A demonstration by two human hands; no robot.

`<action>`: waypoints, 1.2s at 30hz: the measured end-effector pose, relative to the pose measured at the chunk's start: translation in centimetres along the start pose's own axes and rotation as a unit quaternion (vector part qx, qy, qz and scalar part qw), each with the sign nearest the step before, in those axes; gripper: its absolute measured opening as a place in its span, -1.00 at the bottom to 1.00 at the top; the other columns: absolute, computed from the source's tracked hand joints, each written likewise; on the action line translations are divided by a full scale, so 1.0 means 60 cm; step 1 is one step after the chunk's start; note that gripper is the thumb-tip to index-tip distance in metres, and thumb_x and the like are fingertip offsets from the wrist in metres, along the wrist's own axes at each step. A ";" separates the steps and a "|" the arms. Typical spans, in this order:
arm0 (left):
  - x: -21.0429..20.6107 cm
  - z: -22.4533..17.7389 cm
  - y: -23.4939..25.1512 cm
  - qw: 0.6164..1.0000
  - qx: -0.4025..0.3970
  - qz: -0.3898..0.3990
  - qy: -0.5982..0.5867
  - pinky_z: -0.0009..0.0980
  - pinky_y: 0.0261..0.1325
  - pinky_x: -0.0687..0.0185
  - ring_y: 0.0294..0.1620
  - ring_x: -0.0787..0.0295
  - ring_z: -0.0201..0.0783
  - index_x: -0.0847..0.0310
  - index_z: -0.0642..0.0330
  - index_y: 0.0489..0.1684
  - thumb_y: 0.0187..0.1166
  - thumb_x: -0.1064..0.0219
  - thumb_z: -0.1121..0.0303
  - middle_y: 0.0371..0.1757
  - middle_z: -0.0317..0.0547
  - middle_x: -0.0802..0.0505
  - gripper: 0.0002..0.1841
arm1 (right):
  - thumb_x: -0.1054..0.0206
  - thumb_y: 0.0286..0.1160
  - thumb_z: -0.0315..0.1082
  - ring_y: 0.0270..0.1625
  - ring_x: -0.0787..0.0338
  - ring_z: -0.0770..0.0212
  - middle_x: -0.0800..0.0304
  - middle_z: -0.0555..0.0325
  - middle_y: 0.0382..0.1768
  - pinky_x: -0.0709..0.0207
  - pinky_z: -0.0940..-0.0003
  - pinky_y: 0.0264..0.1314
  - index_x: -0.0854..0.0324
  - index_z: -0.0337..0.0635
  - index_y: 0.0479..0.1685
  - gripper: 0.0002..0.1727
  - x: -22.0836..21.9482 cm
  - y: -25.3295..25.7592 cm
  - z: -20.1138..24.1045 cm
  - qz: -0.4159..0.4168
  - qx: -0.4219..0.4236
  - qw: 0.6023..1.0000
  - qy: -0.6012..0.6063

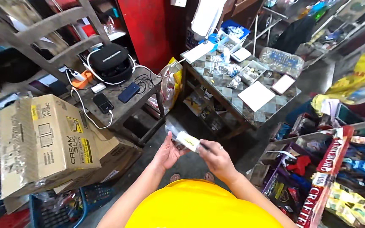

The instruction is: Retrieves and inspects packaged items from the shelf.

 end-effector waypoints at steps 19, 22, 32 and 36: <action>0.008 0.024 0.006 0.995 -0.075 0.039 -0.045 -0.08 0.30 -0.77 0.30 -0.81 0.04 -0.19 0.05 0.68 0.91 0.17 0.31 0.47 0.13 -0.72 -0.59 | -0.64 0.24 -0.15 0.36 -0.75 0.25 -0.64 -0.07 0.43 -0.67 0.35 0.42 -0.11 -0.31 0.76 0.06 -0.014 0.002 -0.036 0.069 -0.395 0.840 0.366; 0.010 0.027 0.002 0.996 -0.074 0.034 -0.034 -0.08 0.31 -0.76 0.31 -0.80 0.03 -0.18 0.04 0.70 0.91 0.17 0.29 0.47 0.13 -0.71 -0.57 | -0.61 0.26 -0.35 0.35 -0.75 0.26 -0.69 -0.05 0.38 -0.66 0.37 0.43 -0.33 -0.37 0.62 -0.15 -0.019 0.000 -0.033 0.058 -0.382 0.833 0.395; 0.009 0.043 -0.013 0.993 -0.046 -0.070 0.077 -0.17 0.09 -0.83 0.02 -0.88 -0.09 -0.24 0.14 0.66 0.86 -0.02 0.38 0.17 0.08 -0.83 -0.58 | -0.44 0.47 -0.34 0.16 -0.74 0.41 -0.78 0.13 0.08 -0.63 0.46 0.24 -0.68 -0.24 -0.22 -0.86 -0.020 -0.006 -0.028 0.028 -0.344 0.879 0.329; 0.012 0.051 -0.014 0.995 -0.042 -0.070 0.060 -0.18 0.05 -0.85 -0.02 -0.90 -0.08 -0.27 0.14 0.63 0.86 -0.01 0.37 0.14 0.09 -0.84 -0.60 | -0.33 0.59 -0.46 -0.07 -0.76 0.44 -0.80 0.21 -0.15 -0.66 0.49 0.08 -0.65 -0.23 -0.23 -0.94 -0.020 -0.001 -0.020 -0.027 -0.409 0.836 0.366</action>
Point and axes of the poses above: each hand's wrist, its own y-axis towards the middle knuckle, its own x-axis out of the back of the hand, z = x × y, the point moved 3 cm from there along y, towards the middle knuckle
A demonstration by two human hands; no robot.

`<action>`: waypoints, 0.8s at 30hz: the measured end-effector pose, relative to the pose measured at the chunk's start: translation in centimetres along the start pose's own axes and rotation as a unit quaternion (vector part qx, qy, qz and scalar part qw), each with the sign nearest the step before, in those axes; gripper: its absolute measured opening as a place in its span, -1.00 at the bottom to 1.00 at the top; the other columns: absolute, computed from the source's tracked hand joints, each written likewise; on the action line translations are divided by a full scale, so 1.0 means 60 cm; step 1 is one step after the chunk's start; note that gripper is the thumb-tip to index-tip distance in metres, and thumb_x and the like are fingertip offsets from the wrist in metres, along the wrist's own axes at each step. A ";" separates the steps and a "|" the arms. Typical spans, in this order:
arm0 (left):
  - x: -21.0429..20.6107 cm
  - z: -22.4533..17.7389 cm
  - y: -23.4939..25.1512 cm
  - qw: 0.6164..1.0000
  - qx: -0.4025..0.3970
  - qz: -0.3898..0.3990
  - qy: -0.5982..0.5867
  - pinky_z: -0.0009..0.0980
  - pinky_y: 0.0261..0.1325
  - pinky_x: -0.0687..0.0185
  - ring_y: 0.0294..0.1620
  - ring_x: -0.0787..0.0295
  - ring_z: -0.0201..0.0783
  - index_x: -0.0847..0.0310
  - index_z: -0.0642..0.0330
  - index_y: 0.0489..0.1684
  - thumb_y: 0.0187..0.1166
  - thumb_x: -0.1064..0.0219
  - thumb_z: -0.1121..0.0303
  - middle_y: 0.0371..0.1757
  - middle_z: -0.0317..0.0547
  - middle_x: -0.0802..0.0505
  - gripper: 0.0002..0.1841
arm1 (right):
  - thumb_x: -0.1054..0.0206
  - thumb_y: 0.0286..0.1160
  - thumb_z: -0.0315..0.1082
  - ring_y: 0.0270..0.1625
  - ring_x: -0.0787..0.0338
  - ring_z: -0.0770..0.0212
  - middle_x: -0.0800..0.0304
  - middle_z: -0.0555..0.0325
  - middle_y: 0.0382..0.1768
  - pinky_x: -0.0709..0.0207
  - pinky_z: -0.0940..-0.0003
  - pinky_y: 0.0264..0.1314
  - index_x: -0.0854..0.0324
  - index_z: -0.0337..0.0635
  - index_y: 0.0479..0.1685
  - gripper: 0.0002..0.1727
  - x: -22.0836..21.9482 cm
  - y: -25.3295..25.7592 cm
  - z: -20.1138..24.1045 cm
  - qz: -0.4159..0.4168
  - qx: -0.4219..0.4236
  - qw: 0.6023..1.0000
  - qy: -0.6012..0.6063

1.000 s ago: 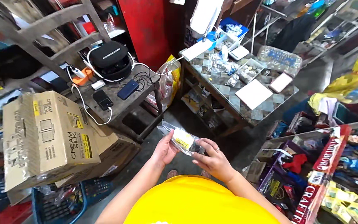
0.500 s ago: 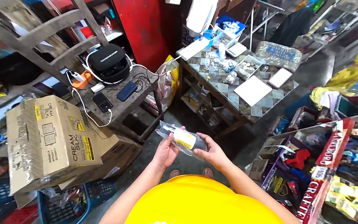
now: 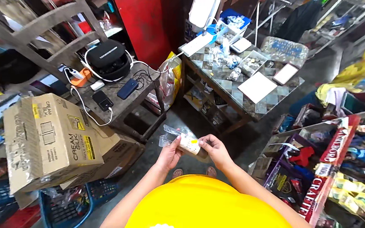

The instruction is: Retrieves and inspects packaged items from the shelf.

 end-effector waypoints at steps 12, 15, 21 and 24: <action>-0.004 0.014 -0.011 0.999 0.026 -0.001 -0.046 -0.09 0.12 -0.82 0.04 -0.88 -0.04 -0.38 0.17 0.48 0.91 0.13 0.25 0.09 0.08 -0.85 -0.64 | -0.12 0.74 -0.50 -0.32 -0.78 0.37 -0.79 0.17 -0.41 -0.69 0.44 -0.14 -0.46 -0.19 -0.25 -0.86 -0.008 -0.009 0.008 -0.050 -0.063 0.989 0.122; -0.005 0.013 -0.012 0.998 0.031 -0.008 -0.050 -0.11 0.11 -0.82 0.03 -0.88 -0.06 -0.42 0.18 0.43 0.91 0.14 0.25 0.08 0.08 -0.85 -0.65 | -0.11 0.76 -0.50 -0.31 -0.79 0.37 -0.80 0.16 -0.39 -0.68 0.45 -0.14 -0.45 -0.20 -0.24 -0.86 -0.008 -0.010 0.006 -0.051 -0.062 0.989 0.124; -0.004 0.014 -0.011 0.998 0.030 -0.006 -0.053 -0.09 0.12 -0.82 0.03 -0.88 -0.04 -0.44 0.20 0.40 0.92 0.15 0.24 0.07 0.09 -0.86 -0.64 | -0.11 0.75 -0.51 -0.31 -0.79 0.37 -0.81 0.16 -0.39 -0.67 0.46 -0.14 -0.45 -0.19 -0.25 -0.86 -0.008 -0.010 0.003 -0.056 -0.061 0.988 0.129; -0.003 0.015 -0.011 0.998 0.033 -0.008 -0.054 -0.09 0.11 -0.83 0.03 -0.89 -0.03 -0.43 0.20 0.40 0.92 0.14 0.22 0.08 0.11 -0.86 -0.64 | -0.12 0.76 -0.50 -0.30 -0.79 0.37 -0.82 0.15 -0.38 -0.68 0.46 -0.13 -0.46 -0.20 -0.24 -0.86 -0.007 -0.010 0.001 -0.057 -0.060 0.988 0.128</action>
Point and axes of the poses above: each hand's wrist, its own y-axis towards the middle knuckle, its own x-axis out of the back of the hand, z = x × y, the point moved 3 cm from there along y, towards the middle knuckle
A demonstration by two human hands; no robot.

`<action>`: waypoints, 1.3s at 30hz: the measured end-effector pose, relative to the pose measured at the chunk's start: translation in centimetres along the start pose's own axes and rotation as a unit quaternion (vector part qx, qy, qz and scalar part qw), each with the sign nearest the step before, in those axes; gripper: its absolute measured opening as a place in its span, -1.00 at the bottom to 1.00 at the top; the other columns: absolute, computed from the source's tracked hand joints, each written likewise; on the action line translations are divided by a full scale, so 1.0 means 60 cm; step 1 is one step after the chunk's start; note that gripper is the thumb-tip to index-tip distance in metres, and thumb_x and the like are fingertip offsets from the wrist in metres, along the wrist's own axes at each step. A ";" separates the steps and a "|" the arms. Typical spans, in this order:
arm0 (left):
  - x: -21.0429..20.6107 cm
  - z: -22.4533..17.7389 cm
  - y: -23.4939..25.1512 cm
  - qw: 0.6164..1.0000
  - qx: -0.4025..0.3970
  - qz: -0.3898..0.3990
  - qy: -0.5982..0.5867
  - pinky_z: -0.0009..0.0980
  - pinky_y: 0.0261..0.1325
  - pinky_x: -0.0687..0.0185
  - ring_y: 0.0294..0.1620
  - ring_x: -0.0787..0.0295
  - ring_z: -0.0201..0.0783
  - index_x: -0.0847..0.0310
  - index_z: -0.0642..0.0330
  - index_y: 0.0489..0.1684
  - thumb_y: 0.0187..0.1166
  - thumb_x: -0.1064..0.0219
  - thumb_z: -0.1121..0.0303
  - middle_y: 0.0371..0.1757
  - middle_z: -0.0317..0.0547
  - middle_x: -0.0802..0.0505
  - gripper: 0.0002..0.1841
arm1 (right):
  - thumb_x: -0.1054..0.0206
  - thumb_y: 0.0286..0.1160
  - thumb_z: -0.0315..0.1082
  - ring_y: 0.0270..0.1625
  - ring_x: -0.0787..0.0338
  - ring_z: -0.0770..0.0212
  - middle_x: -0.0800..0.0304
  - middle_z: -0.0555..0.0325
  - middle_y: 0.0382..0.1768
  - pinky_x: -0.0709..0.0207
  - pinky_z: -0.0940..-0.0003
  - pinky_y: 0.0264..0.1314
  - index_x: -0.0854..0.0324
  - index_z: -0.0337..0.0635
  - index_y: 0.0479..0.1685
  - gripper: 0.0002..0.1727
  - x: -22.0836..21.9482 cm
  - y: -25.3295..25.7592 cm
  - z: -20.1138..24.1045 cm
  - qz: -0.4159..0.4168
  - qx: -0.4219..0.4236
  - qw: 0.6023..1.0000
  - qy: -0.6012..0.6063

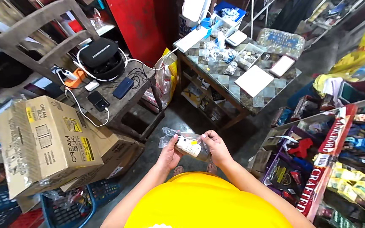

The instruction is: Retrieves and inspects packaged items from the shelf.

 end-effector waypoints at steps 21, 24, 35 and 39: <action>-0.015 -0.057 0.021 0.980 0.077 0.028 0.180 -0.20 0.01 -0.86 -0.07 -0.90 -0.13 -0.45 0.24 0.38 0.86 0.22 -0.13 -0.05 0.05 -0.87 -0.39 | -0.16 0.68 -0.56 -0.30 -0.79 0.38 -0.81 0.16 -0.32 -0.67 0.49 -0.22 -0.43 -0.20 -0.22 -0.89 0.010 0.001 -0.013 0.023 -0.032 0.999 -0.026; -0.019 -0.077 0.027 0.965 0.084 0.042 0.245 -0.24 0.01 -0.84 -0.10 -0.89 -0.16 -0.45 0.25 0.39 0.86 0.23 -0.14 -0.08 0.04 -0.87 -0.37 | -0.13 0.68 -0.57 -0.18 -0.85 0.31 -0.86 0.11 -0.23 -0.72 0.43 -0.14 -0.44 -0.22 -0.12 -0.93 0.009 -0.002 -0.012 0.041 -0.040 0.998 -0.041; -0.028 -0.087 0.048 0.932 0.078 0.047 0.351 -0.29 -0.05 -0.82 -0.16 -0.87 -0.21 -0.49 0.20 0.36 0.85 0.19 -0.15 -0.11 -0.01 -0.86 -0.39 | -0.14 0.69 -0.54 -0.19 -0.82 0.32 -0.84 0.12 -0.21 -0.67 0.46 -0.17 -0.50 -0.26 -0.05 -0.94 0.028 -0.011 -0.035 0.034 -0.083 0.993 -0.082; -0.043 -0.072 0.067 0.922 0.097 0.038 0.373 -0.31 -0.08 -0.82 -0.19 -0.86 -0.23 -0.50 0.18 0.35 0.85 0.17 -0.15 -0.14 -0.04 -0.86 -0.40 | -0.15 0.71 -0.52 -0.17 -0.83 0.31 -0.84 0.13 -0.21 -0.68 0.44 -0.15 -0.51 -0.26 -0.04 -0.94 0.056 -0.020 -0.055 0.014 -0.113 0.991 -0.073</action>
Point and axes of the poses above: each hand's wrist, its own y-axis towards the middle knuckle, its own x-axis out of the back of the hand, z = x × y, the point moved 3 cm from there along y, towards the middle knuckle
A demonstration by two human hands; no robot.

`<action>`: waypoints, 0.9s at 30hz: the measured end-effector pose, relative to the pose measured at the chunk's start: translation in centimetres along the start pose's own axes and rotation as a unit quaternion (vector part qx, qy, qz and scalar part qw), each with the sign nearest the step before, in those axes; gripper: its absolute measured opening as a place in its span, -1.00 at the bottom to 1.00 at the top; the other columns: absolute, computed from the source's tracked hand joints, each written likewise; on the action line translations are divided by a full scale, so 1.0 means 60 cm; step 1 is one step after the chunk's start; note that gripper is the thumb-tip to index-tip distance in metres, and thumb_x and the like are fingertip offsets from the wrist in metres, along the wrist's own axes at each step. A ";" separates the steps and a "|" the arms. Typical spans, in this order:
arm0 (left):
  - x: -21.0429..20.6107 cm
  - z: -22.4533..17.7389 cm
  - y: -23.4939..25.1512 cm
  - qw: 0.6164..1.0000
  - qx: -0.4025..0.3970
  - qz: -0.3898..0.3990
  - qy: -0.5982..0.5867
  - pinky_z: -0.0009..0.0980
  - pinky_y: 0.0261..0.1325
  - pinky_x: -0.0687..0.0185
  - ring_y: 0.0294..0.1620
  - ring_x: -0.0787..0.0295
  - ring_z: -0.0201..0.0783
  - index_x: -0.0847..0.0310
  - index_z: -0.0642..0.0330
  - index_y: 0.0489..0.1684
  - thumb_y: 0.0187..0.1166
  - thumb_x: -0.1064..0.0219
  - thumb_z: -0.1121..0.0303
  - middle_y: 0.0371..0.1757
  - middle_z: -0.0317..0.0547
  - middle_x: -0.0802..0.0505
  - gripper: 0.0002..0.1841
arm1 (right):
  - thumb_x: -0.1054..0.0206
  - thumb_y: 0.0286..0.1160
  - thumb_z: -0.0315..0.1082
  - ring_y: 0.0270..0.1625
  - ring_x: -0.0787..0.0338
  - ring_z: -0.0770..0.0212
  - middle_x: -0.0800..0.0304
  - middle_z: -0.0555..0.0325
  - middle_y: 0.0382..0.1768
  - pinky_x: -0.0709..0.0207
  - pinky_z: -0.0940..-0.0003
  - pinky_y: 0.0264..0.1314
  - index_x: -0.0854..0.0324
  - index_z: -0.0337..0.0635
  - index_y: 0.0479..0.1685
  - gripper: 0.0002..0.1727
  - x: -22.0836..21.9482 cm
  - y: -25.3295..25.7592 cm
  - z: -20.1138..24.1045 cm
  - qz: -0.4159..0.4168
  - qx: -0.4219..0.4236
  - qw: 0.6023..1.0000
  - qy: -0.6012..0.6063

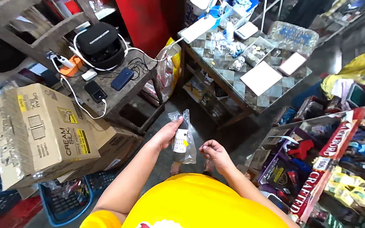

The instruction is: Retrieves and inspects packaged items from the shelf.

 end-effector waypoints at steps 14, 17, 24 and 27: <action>-0.146 0.122 0.121 0.988 0.120 -0.040 0.094 -0.37 -0.28 -0.81 -0.32 -0.83 -0.32 -0.39 0.20 0.39 0.91 0.11 0.11 -0.15 -0.13 -0.84 -0.60 | -0.16 0.78 -0.36 -0.17 -0.68 0.25 -0.74 -0.06 0.02 -0.55 0.31 -0.08 -0.52 -0.35 0.36 -0.67 0.253 0.048 -0.205 -0.041 -0.195 0.980 -0.006; -0.152 0.194 0.141 0.971 0.200 -0.083 0.098 -0.38 -0.37 -0.79 -0.40 -0.81 -0.33 -0.48 0.18 0.26 0.89 0.05 0.07 -0.25 -0.15 -0.82 -0.62 | -0.12 0.79 -0.29 -0.02 -0.73 0.13 -0.74 -0.06 0.09 -0.60 0.14 0.09 -0.43 -0.25 0.52 -0.58 0.404 0.068 -0.321 -0.175 -0.282 0.936 0.117; -0.166 0.277 0.193 0.944 0.263 -0.132 0.152 -0.41 -0.25 -0.82 -0.38 -0.81 -0.43 -0.40 0.14 0.22 0.90 0.09 0.14 -0.35 -0.29 -0.81 -0.70 | -0.17 0.74 -0.35 0.39 -0.64 -0.29 -0.56 -0.46 0.40 -0.51 -0.21 0.40 -0.48 -0.52 0.43 -0.55 0.744 0.060 -0.536 -0.576 -0.343 0.724 0.164; -0.179 0.301 0.212 0.936 0.267 -0.139 0.182 -0.42 -0.16 -0.81 -0.32 -0.79 -0.51 -0.34 0.18 0.35 0.87 0.05 0.17 -0.29 -0.32 -0.79 -0.68 | -0.26 0.70 -0.19 0.57 -0.49 -0.19 -0.44 -0.34 0.55 -0.43 -0.19 0.53 -0.34 -0.44 0.58 -0.39 0.815 0.071 -0.585 -0.689 -0.250 0.599 0.323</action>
Point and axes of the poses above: each hand's wrist, its own y-axis towards the middle knuckle, its own x-axis out of the back of the hand, z = x × y, the point moved 3 cm from there along y, towards the middle knuckle
